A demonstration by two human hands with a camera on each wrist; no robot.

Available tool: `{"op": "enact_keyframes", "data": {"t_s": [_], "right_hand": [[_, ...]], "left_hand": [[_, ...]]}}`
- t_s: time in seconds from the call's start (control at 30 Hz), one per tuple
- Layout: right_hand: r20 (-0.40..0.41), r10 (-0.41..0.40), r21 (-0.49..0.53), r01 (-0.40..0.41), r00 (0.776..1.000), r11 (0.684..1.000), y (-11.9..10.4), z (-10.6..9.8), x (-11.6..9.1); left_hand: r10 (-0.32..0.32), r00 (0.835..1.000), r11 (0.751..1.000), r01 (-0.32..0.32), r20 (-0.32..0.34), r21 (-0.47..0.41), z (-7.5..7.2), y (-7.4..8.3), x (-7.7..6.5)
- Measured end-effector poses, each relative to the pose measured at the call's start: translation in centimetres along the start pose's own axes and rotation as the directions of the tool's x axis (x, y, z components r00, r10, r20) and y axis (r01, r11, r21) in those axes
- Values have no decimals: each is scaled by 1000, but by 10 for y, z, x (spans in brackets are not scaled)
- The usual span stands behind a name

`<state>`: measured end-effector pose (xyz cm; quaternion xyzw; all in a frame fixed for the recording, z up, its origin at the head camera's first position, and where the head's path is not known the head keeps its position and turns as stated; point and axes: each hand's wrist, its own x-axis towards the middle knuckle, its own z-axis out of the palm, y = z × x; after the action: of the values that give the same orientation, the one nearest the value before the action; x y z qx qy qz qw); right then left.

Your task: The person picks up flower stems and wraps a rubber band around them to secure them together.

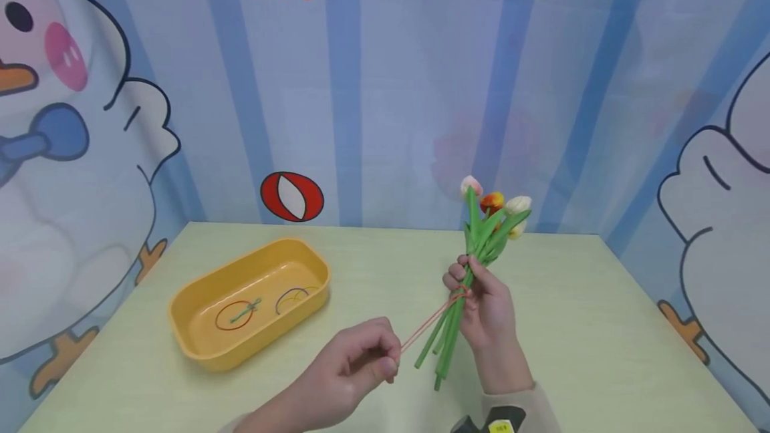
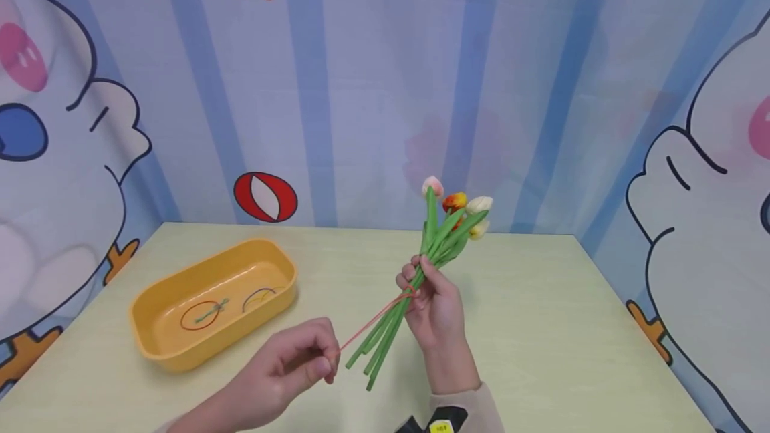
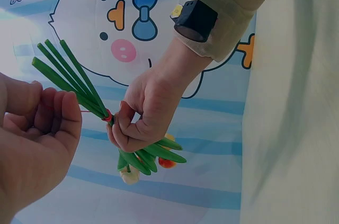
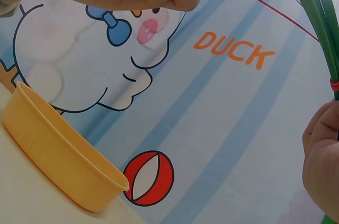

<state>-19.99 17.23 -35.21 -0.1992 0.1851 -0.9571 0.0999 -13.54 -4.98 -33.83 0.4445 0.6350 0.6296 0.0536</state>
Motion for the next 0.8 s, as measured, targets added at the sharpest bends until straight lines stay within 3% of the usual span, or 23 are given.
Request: {"op": "enact_keyframes", "data": {"t_s": [0.43, 0.53, 0.8], "right_hand": [[-37, -64, -19, 63, 997, 998, 1, 0, 0], [-35, -71, -19, 70, 997, 997, 1, -1, 1], [-39, -81, -25, 80, 996, 997, 2, 0, 2]], "left_hand": [[-61, 997, 996, 63, 37, -67, 2, 11, -5], [-6, 999, 998, 10, 48, -70, 2, 10, -5], [15, 999, 993, -9, 51, -115, 4, 10, -6]]}}
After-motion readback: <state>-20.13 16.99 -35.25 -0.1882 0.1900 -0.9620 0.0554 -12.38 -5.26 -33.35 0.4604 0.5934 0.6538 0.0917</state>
